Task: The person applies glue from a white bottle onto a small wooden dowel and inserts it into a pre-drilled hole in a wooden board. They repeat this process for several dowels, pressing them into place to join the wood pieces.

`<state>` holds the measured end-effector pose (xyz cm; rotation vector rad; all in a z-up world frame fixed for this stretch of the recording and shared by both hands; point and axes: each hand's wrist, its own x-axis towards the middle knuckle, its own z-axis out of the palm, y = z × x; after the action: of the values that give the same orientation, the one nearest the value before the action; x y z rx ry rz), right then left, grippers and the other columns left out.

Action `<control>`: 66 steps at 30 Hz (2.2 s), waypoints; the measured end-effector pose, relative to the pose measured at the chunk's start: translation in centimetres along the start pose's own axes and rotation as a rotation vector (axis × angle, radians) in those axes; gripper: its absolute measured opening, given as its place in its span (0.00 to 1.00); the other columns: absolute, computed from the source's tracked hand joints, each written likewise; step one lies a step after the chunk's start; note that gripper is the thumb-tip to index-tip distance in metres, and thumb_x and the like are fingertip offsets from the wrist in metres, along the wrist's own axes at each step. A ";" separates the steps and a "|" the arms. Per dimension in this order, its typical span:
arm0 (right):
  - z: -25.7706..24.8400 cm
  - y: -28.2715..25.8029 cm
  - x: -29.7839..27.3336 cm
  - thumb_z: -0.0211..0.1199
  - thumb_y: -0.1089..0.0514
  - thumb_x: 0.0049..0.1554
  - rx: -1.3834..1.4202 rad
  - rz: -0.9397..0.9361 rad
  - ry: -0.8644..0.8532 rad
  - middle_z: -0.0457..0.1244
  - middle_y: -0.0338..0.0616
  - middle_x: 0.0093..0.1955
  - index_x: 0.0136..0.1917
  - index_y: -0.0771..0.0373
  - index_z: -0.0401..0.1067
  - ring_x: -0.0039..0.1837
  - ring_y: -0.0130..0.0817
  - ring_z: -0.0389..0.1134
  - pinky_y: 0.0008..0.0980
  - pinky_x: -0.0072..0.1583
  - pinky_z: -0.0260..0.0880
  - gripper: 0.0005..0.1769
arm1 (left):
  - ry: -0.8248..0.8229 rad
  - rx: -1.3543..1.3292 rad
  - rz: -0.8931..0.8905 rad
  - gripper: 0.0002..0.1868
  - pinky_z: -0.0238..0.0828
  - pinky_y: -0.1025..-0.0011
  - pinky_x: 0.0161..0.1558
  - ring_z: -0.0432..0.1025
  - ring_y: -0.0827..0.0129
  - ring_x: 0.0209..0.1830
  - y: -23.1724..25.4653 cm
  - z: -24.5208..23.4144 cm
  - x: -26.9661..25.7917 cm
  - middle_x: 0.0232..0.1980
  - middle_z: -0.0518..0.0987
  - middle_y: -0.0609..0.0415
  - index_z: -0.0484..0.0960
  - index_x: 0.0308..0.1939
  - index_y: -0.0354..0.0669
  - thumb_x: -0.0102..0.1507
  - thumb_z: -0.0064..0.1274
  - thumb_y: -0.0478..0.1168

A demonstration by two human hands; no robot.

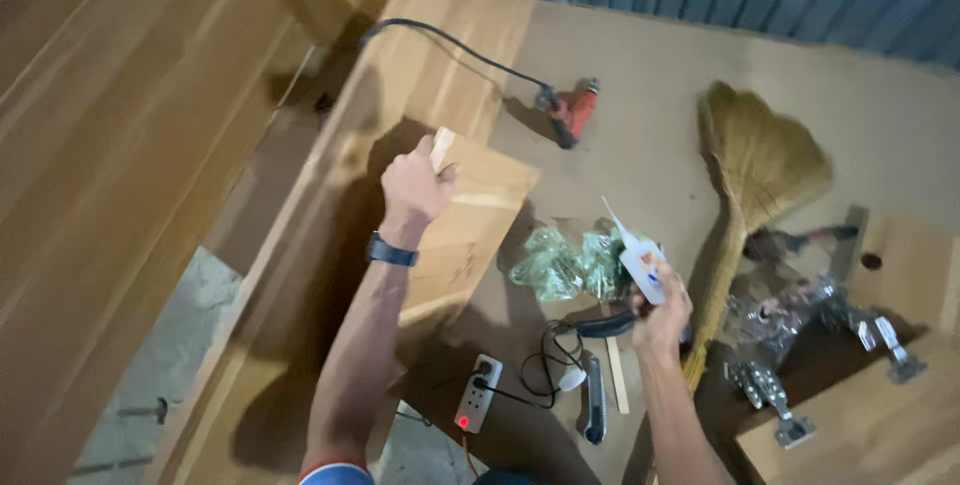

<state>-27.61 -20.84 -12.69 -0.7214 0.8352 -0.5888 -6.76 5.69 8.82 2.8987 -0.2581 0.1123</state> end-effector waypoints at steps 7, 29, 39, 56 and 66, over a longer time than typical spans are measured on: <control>-0.5 -1.6 -4.9 0.63 0.47 0.59 -0.060 0.032 -0.013 0.61 0.44 0.30 0.46 0.51 0.66 0.24 0.29 0.61 0.22 0.25 0.52 0.11 | 0.429 -0.252 0.074 0.22 0.75 0.43 0.40 0.79 0.34 0.34 -3.3 1.6 -2.2 0.29 0.80 0.36 0.75 0.46 0.47 0.60 0.61 0.56; 1.5 1.8 -17.1 0.69 0.48 0.52 -0.165 -0.059 -0.445 0.67 0.54 0.38 0.54 0.56 0.68 0.38 0.38 0.71 0.29 0.37 0.67 0.21 | 0.923 -1.138 0.064 0.14 0.77 0.64 0.42 0.81 0.57 0.40 -18.2 19.1 -13.6 0.35 0.84 0.43 0.81 0.43 0.37 0.57 0.69 0.36; 4.8 3.6 -24.4 0.70 0.52 0.51 -0.256 0.015 -0.545 0.68 0.50 0.39 0.53 0.59 0.72 0.38 0.39 0.72 0.29 0.37 0.72 0.18 | 0.886 -1.227 0.126 0.13 0.75 0.63 0.49 0.80 0.55 0.47 -14.4 10.2 -19.8 0.43 0.85 0.46 0.84 0.50 0.43 0.63 0.63 0.43; 10.9 4.9 -23.1 0.70 0.47 0.53 -0.436 0.109 -0.584 0.67 0.52 0.32 0.50 0.59 0.72 0.30 0.35 0.70 0.25 0.30 0.67 0.18 | 0.715 -1.067 0.244 0.16 0.76 0.63 0.51 0.80 0.56 0.50 -18.6 9.1 -20.8 0.50 0.86 0.49 0.87 0.53 0.48 0.61 0.65 0.35; 12.0 5.6 -21.3 0.72 0.48 0.54 -0.454 0.073 -0.570 0.68 0.54 0.35 0.57 0.68 0.68 0.28 0.35 0.69 0.25 0.27 0.66 0.28 | 0.764 -1.083 0.196 0.20 0.77 0.60 0.51 0.80 0.52 0.50 -18.8 8.4 -20.8 0.50 0.85 0.48 0.83 0.59 0.50 0.62 0.60 0.34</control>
<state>-28.25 1.78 -1.85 -1.1963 0.4550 -0.1016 -23.23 25.18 -5.49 1.6046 -0.3173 0.7981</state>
